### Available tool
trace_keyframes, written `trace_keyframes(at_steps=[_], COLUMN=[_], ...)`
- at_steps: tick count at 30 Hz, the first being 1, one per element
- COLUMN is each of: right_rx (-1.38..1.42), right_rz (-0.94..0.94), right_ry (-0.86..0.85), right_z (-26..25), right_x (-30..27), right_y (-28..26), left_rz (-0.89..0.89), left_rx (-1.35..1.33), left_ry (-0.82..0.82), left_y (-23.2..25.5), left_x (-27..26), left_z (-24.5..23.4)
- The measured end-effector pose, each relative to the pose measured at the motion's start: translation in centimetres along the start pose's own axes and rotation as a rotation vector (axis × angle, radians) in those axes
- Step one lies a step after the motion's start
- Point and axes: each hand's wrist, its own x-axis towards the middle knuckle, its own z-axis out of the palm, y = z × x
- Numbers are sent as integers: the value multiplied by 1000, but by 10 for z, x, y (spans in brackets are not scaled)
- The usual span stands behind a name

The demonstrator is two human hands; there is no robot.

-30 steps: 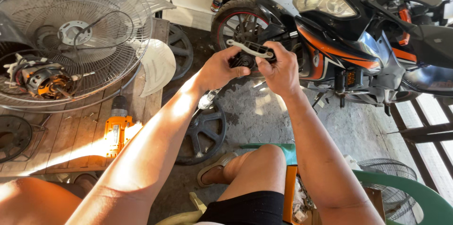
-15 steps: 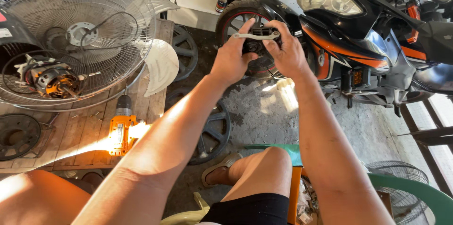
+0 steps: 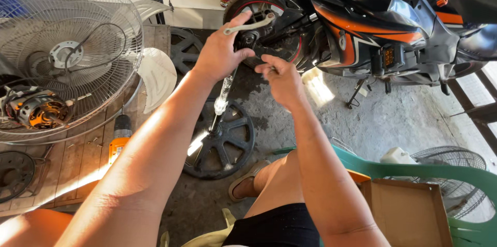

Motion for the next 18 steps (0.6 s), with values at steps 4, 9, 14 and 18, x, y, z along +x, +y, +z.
trace_keyframes(at_steps=[4,9,14,18], right_rx=[345,89,288,345], right_rz=[-100,-105,-243,-243], right_ry=[136,407,460,368], right_z=[22,38,46,53], right_x=[-11,-4,5,0], right_y=[-15,-27,-32,-40], left_rz=[-101,-155,-103,-119], left_rx=[-5,-3,-2,-24], left_ry=[-40,-3,26,53], left_y=[0,-1,-2,-3], left_x=[0,-4,-8,-10], left_z=[-2,2,2,5])
